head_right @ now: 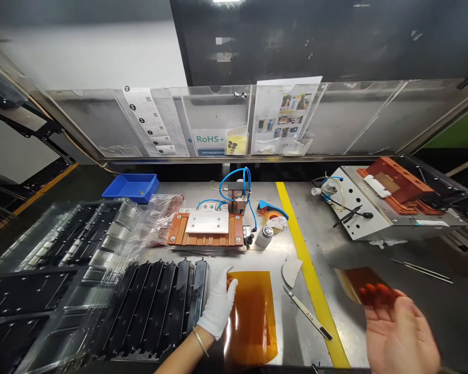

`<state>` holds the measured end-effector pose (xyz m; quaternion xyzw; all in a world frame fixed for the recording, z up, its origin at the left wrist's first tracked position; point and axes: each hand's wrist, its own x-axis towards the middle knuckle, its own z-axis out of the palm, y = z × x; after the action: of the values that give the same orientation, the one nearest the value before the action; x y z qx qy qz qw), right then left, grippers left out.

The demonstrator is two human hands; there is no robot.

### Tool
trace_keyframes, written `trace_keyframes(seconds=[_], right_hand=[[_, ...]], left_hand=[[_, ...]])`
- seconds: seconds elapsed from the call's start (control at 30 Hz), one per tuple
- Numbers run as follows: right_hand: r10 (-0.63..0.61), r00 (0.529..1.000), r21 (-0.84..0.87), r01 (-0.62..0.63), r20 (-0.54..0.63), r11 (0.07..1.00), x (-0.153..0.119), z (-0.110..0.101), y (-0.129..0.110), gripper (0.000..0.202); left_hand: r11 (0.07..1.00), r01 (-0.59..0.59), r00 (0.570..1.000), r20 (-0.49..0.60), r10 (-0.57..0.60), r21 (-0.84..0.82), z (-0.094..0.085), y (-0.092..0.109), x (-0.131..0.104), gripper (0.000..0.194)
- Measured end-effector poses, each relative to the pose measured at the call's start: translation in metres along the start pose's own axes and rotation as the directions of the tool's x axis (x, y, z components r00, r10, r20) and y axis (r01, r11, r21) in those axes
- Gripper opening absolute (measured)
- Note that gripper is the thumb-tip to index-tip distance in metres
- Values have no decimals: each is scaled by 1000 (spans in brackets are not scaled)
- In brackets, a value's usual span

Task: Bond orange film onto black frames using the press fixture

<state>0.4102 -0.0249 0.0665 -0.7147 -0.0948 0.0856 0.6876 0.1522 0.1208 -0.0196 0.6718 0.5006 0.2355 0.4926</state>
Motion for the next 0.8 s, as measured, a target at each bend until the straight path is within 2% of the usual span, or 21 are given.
trace_keyframes(seconds=[0.1, 0.17, 0.2, 0.23, 0.27, 0.33, 0.4, 0.43, 0.5, 0.63, 0.7, 0.73, 0.77, 0.8], right_hand=[[71, 996, 44, -73, 48, 996, -7, 12, 13, 39], [130, 975, -33, -126, 178, 992, -15, 21, 20, 46], [166, 948, -85, -148, 273, 985, -21, 27, 22, 48], [203, 902, -140, -161, 380, 977, -27, 33, 24, 47], [238, 838, -191, -163, 491, 968, -35, 41, 24, 44], [283, 672, -257, -140, 684, 956, -51, 61, 22, 40], [291, 518, -284, -95, 805, 954, -66, 82, 19, 38], [288, 456, -289, -70, 842, 955, -72, 93, 17, 37], [278, 362, -290, -23, 890, 957, -84, 111, 13, 35], [262, 218, -275, 34, 940, 961, -96, 135, 7, 32], [263, 173, -276, 54, 949, 960, -92, 142, 10, 30], [268, 177, -283, 60, 947, 957, -87, 146, 15, 32], [276, 209, -295, 65, 938, 953, -79, 150, 21, 36], [283, 263, -310, 67, 922, 948, -69, 156, 29, 42]], left_hand=[[998, -9, 999, 38, 7, 56, 11, -10, 10, 47], [997, -19, 998, 61, 14, 76, 5, -10, 12, 51], [997, -28, 996, 82, 22, 77, -1, -7, 11, 50], [997, -38, 993, 114, 29, 70, -7, -1, 8, 47], [998, -42, 987, 157, 33, 55, -13, 5, 6, 43], [1000, -27, 962, 271, 24, 9, -26, 21, -1, 35], [999, 4, 924, 382, 9, -35, -38, 34, -5, 30], [999, 15, 907, 420, 6, -48, -45, 39, -6, 27], [998, 24, 894, 449, 1, -50, -57, 44, -6, 20], [1000, 26, 918, 395, -24, 0, -80, 42, -3, 20], [999, 12, 934, 357, -22, 30, -93, 39, -1, 19], [999, 4, 945, 327, -20, 49, -100, 37, 0, 18], [998, 6, 958, 284, -24, 63, -108, 35, 2, 18], [998, 24, 972, 233, -39, 64, -115, 32, 4, 18]])
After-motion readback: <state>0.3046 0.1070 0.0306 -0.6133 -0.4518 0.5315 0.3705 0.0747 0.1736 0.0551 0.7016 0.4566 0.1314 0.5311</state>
